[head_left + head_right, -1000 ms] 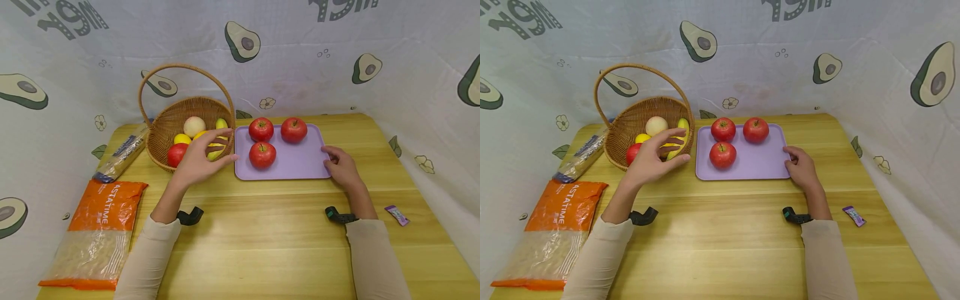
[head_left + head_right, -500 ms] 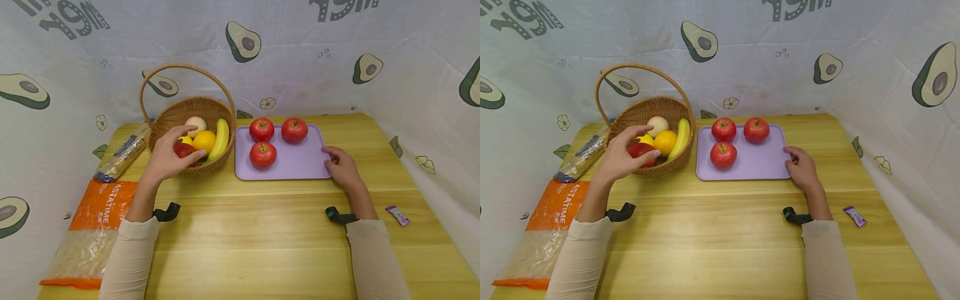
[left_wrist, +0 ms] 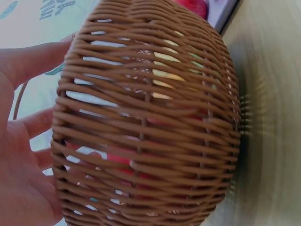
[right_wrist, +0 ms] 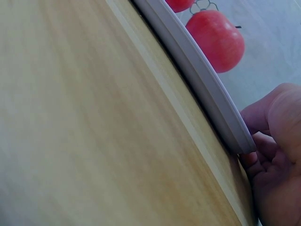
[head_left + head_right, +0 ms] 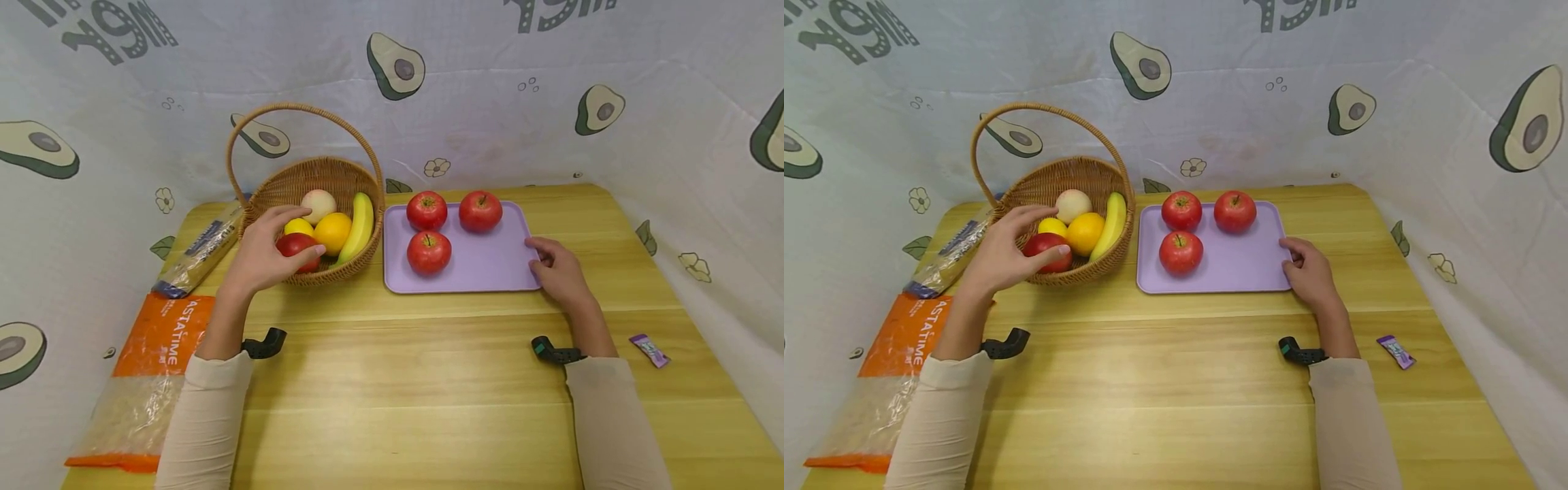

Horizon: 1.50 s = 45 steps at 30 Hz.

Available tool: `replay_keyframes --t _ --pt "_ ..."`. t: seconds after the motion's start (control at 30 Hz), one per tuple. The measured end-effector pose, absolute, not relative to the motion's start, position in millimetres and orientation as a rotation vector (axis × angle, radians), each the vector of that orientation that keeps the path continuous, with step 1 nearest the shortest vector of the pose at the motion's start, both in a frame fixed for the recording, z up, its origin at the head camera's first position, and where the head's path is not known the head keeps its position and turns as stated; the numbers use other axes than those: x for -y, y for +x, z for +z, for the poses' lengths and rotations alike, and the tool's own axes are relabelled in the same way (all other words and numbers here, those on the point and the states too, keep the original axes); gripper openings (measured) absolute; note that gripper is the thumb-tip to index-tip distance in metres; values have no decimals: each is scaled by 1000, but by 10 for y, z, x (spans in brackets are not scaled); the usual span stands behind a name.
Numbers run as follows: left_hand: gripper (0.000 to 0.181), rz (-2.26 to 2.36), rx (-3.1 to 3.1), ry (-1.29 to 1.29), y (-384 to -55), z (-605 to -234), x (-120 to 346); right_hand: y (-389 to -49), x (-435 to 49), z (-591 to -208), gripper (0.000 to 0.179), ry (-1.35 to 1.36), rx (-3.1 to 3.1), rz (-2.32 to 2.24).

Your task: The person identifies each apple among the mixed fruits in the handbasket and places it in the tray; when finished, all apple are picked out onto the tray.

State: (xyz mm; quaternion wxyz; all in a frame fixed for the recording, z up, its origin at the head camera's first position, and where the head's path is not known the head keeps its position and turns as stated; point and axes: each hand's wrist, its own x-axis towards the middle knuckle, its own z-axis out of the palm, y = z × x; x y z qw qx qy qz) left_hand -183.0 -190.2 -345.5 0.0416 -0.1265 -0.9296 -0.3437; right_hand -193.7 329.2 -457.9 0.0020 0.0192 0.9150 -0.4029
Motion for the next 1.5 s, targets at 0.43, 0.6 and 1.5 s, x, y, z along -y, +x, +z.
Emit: replay_keyframes --t 0.43,0.6,1.5 --pt "66 -882 3006 -385 -1891 -3469 2002 -1940 -3298 -4586 47 70 -2887 -1257" --pt "65 -838 3045 -408 -1901 -3460 2009 -1951 -3291 -4577 47 64 -2883 -1261" --pt "63 -586 3247 -627 -2094 -3427 1995 -1925 -3281 -4573 45 58 -2873 -1289"
